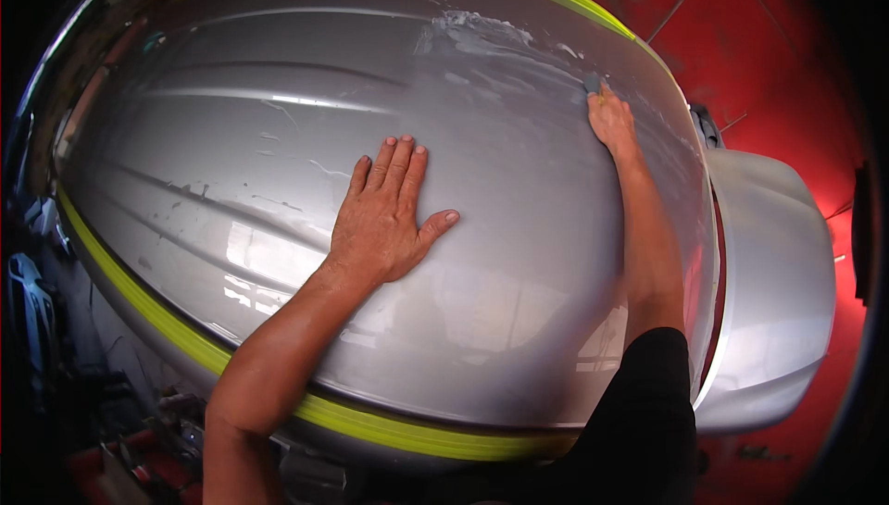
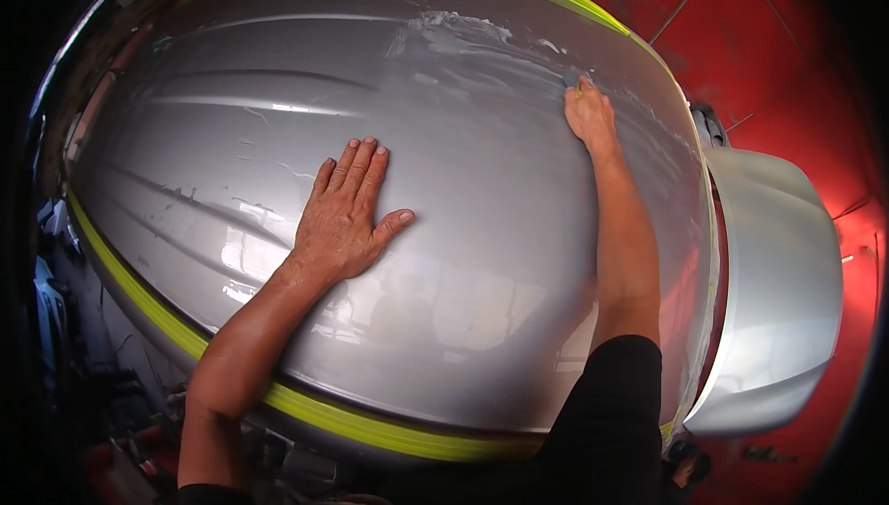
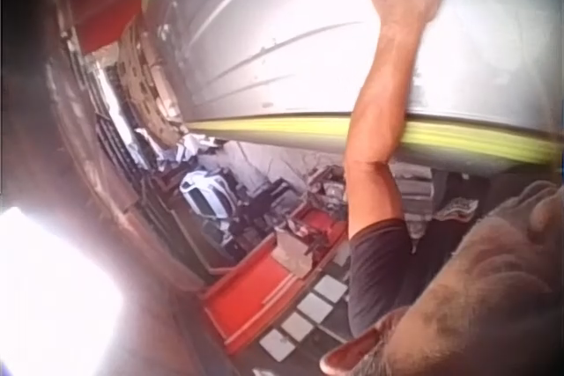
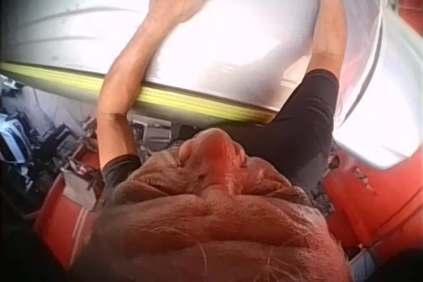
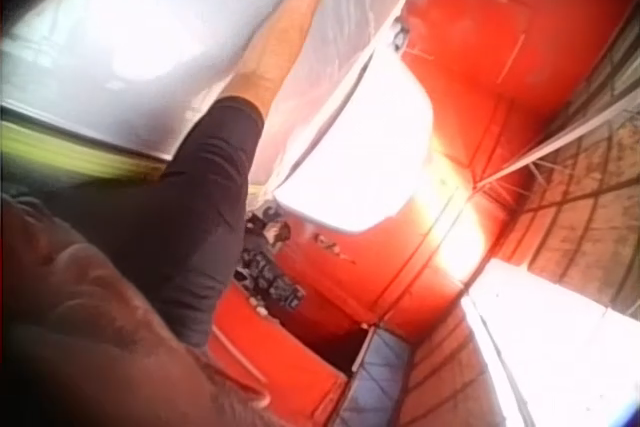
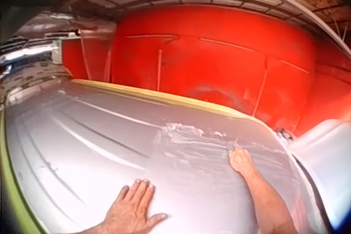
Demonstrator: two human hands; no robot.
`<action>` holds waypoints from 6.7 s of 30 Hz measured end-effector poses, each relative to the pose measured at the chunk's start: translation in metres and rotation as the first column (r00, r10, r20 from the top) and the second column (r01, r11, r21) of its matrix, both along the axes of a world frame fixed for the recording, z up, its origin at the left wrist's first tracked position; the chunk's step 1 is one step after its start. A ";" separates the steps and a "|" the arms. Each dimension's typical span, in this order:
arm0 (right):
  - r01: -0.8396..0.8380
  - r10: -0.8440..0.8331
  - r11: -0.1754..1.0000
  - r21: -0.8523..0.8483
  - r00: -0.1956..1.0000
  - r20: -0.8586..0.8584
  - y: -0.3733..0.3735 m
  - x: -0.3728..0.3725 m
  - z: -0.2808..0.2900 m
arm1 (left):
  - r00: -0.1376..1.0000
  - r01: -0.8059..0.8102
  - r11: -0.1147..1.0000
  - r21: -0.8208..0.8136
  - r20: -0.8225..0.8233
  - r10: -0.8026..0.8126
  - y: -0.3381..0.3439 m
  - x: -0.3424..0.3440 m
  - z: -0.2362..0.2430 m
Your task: Sanding the roof of a vehicle in preparation for body work or painting.
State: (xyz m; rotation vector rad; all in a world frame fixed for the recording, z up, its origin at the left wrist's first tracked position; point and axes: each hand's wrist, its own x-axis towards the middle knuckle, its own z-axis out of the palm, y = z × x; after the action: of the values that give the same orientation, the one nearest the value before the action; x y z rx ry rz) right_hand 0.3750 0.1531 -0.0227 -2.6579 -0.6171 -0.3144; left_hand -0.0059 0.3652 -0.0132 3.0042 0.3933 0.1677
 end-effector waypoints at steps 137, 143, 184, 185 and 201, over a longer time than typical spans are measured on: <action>0.335 -0.329 0.940 0.059 0.940 -0.096 -0.285 -0.157 -0.022 | 1.000 0.003 0.988 0.153 0.012 -0.005 0.002 0.007 -0.012; 0.407 -0.419 0.904 -0.131 0.904 -0.088 -0.248 -0.169 -0.018 | 1.000 0.003 0.990 0.140 -0.005 -0.003 0.001 0.007 -0.010; 0.094 -0.101 0.994 -0.050 0.982 -0.157 -0.200 -0.287 -0.033 | 1.000 0.000 0.991 0.136 0.014 -0.002 0.002 0.008 -0.013; 0.123 -0.124 0.992 -0.037 0.991 -0.045 -0.229 -0.269 -0.034 | 1.000 0.013 0.991 0.130 0.013 -0.015 0.002 0.008 -0.014; 0.280 -0.282 0.958 0.064 0.959 0.035 -0.313 -0.266 -0.046 | 1.000 0.019 0.989 0.150 0.021 -0.022 0.007 0.009 -0.019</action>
State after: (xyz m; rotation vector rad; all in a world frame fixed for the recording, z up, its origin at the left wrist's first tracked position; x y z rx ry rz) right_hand 0.1087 -0.1596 -0.0687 -2.6871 -0.2353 -0.4643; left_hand 0.0036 0.3718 -0.0322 3.1490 0.3631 0.2397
